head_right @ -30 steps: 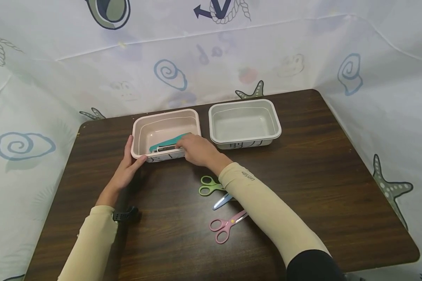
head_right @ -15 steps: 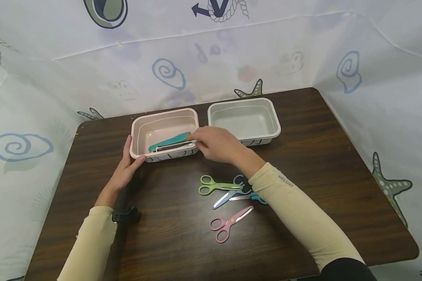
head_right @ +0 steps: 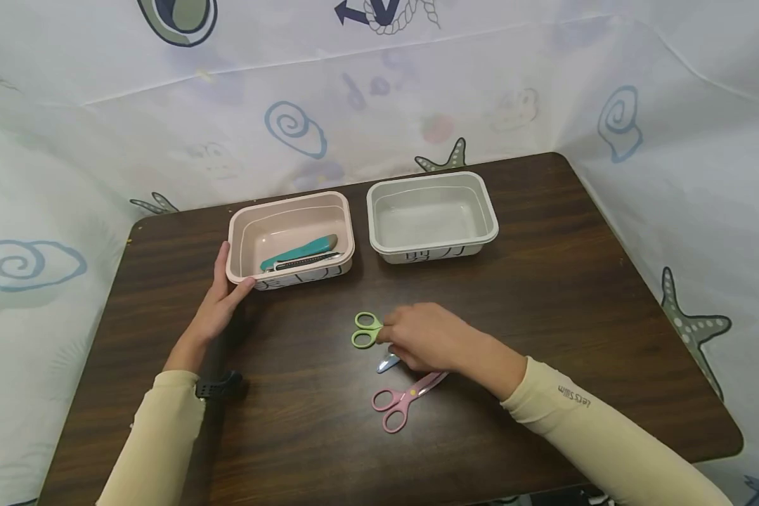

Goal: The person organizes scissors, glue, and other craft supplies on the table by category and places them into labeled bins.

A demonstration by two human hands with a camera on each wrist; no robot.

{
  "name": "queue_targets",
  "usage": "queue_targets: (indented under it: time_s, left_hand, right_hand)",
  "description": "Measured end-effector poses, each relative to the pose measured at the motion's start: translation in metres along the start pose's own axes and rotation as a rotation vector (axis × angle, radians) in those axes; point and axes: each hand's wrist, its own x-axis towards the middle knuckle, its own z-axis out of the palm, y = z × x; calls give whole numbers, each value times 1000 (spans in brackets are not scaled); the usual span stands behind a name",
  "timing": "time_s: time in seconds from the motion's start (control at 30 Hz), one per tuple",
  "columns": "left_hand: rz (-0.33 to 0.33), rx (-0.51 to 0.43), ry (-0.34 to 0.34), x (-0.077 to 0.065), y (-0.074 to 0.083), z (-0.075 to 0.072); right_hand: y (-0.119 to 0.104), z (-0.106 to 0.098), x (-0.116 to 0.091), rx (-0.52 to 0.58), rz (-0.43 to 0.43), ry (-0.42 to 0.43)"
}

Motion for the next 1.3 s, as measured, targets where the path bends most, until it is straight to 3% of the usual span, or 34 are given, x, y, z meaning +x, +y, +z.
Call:
queue_targets:
  time_s: [0.2,0.57,1.3]
  left_hand:
    - [4,-7,-10,0,-1,-1]
    - [5,-24,-11,-3,-3,1]
    - [15,-17,-5,-1,-2,-2]
  right_hand:
    - [-15,28,-22,16,-18,-28]
    - [-26,56,-49,52,-7,-6]
    - [-24,68,-54,13,-12,93]
